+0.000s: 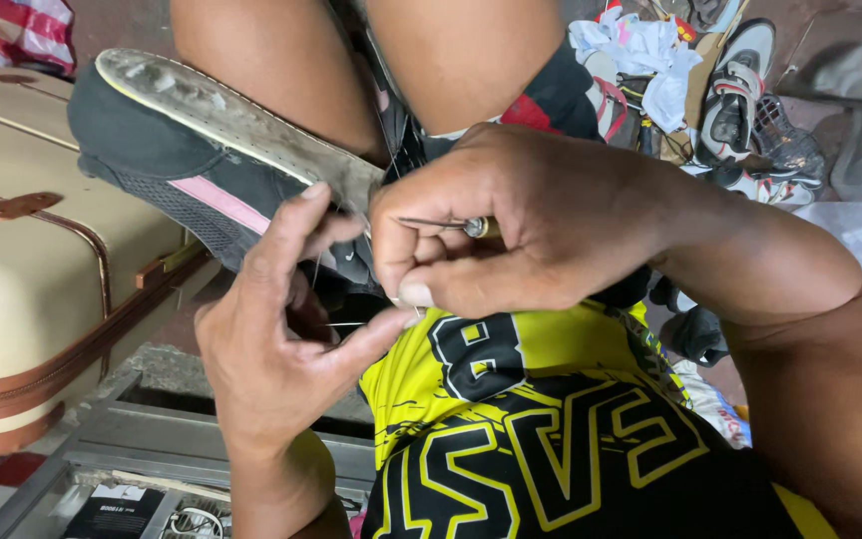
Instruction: The person sits on the floor and sews a black athletic shoe using a needle and white thread. They repeatedly push the needle through the sole and upper, pull the thread tight, and inspect the stitching from different angles.
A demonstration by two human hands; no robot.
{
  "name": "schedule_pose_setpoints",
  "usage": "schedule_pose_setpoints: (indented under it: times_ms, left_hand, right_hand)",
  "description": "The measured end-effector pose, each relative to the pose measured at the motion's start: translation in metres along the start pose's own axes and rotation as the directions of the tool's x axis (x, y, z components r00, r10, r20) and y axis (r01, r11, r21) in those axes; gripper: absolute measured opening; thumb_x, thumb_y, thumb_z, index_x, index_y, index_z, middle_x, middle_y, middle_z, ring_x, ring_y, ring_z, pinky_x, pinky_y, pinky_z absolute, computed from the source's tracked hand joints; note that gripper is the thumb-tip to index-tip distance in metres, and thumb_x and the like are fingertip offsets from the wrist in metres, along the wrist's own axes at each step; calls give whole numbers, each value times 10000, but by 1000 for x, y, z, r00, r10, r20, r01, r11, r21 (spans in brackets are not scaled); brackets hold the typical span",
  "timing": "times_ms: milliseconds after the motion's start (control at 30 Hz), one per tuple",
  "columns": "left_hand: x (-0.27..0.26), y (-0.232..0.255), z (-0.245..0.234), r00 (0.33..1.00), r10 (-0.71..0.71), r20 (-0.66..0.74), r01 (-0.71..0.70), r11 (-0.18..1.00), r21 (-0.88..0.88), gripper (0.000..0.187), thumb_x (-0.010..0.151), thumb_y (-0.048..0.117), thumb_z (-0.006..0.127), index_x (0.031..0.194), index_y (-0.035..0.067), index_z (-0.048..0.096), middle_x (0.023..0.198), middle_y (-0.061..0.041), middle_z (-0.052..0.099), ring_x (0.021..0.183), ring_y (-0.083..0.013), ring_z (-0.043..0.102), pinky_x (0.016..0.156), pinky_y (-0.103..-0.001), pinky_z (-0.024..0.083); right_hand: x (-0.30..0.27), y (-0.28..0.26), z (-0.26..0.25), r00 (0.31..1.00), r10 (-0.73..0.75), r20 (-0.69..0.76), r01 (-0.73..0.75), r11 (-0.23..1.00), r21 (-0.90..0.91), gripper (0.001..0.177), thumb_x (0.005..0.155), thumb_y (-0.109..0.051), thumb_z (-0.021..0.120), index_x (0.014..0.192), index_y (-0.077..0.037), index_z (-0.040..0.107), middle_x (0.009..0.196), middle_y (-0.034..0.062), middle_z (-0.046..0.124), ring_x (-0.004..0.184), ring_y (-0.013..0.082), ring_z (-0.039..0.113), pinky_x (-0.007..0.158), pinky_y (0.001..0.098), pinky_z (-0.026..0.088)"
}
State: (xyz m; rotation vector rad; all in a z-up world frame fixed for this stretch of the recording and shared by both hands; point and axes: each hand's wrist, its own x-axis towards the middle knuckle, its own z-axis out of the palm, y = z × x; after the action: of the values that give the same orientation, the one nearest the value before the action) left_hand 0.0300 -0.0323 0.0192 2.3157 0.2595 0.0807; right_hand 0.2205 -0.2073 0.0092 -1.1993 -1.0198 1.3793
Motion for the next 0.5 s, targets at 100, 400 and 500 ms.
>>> schedule_pose_setpoints:
  times_ms: [100,400,500]
  left_hand:
    - [5,4,5,999,-10,-37,6,997,-83,897,743,253,968,1472,40,491,1196,-116,733,954,-137,710,799,-258,565]
    - [12,16,10,979,-203,-4,195,946,-258,978,672,288,954,1475,13,467,1104,-62,771,529,-23,471,489,-174,388]
    - [13,23,13,1000,-26,-15,24,997,-68,1023,731,344,1012,1543,40,469,957,-31,659,637,-38,528,555,-174,442]
  right_hand:
    - [-7,-12,2,987,-137,-86,124,981,-148,51,966,-103,660,974,-54,649,713,-23,635,603,44,593,563,244,480]
    - [-24,-18,-2,969,-154,-193,91,949,-301,58,927,-87,681,962,-78,636,747,-14,661,623,54,636,578,248,483]
    - [-21,-17,2,965,-50,-257,-72,892,-445,151,929,-231,783,914,-117,684,541,29,511,447,148,518,471,345,374]
